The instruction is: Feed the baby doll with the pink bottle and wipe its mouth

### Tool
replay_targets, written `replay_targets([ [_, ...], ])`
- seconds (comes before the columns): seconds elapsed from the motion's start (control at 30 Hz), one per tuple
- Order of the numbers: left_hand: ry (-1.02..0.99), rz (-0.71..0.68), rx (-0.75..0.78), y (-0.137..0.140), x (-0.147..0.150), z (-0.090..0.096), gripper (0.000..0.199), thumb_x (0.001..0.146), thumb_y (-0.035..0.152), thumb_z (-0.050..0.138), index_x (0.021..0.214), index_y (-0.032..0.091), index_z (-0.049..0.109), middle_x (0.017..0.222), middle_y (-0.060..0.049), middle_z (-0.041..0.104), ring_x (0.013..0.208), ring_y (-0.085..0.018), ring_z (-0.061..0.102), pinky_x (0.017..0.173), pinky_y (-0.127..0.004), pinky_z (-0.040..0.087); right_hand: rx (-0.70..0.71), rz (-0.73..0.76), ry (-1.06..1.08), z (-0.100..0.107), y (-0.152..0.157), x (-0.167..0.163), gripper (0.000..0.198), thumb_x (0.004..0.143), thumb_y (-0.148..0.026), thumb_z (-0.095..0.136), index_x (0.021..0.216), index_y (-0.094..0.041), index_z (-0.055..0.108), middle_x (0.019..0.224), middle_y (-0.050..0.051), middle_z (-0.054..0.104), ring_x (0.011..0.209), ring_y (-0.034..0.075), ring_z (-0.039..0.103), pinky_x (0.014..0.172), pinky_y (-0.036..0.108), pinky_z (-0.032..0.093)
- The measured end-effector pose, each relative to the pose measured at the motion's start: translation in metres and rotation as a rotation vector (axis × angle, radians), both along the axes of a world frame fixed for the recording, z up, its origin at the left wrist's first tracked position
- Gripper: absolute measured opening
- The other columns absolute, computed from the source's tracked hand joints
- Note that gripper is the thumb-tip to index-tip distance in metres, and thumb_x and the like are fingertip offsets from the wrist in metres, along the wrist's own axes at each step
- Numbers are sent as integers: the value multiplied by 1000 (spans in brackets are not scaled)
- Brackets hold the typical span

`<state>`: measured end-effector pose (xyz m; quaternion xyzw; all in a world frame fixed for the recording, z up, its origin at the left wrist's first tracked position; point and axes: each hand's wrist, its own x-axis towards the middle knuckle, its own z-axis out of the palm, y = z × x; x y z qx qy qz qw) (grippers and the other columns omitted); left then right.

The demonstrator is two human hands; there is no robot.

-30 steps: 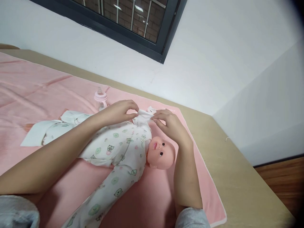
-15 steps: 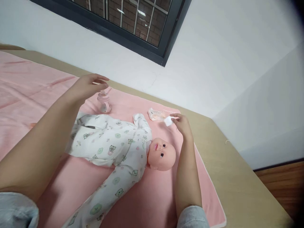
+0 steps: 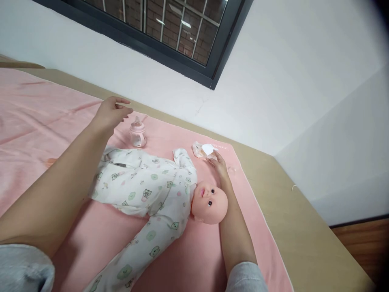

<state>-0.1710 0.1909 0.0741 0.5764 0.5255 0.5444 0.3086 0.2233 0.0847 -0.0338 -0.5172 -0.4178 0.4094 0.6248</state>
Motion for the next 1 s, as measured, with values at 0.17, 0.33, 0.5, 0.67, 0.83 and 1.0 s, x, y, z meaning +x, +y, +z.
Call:
replay_targets([
  [0.17,34,69,-23,4,-2,-4,49,78,30,69,122,15,55,81,3,50,73,-12,47,65,-27,40,43,-97,-41,-3,3,4,67,68,-27,68,133,-20,55,133,8,61,95,16,68,100,36,52],
  [0.33,158,39,-136,5,-12,-11,62,73,26,70,130,17,50,90,1,52,78,-16,49,74,-36,45,44,-283,-261,-9,3,14,51,72,-25,54,122,-15,58,112,9,67,81,15,65,87,35,53],
  [0.5,327,-96,-282,13,-19,-21,101,65,26,75,152,22,26,123,-8,51,85,-20,54,85,-53,46,147,-691,-755,-10,-10,33,33,77,-17,38,95,-16,65,109,11,64,103,22,57,100,40,43],
  [0.67,434,-188,-253,20,-15,-30,106,57,18,74,152,15,28,125,-11,53,108,-26,51,93,-42,44,-133,-929,-892,-13,-22,45,47,78,-15,45,124,-14,56,140,20,48,135,34,39,112,54,29],
  [0.83,481,-279,-201,22,-11,-35,75,59,19,71,130,11,51,112,-5,61,101,-23,57,89,-32,45,-450,-876,-725,-22,-24,53,68,77,-18,53,143,-10,37,144,26,42,127,38,49,107,57,36],
  [1.0,518,-239,-139,28,-9,-45,72,56,23,76,123,12,52,99,-1,64,89,-22,57,76,-29,44,-462,-856,-718,-23,-25,56,67,75,-17,53,140,-11,40,136,25,51,124,36,53,107,54,38],
])
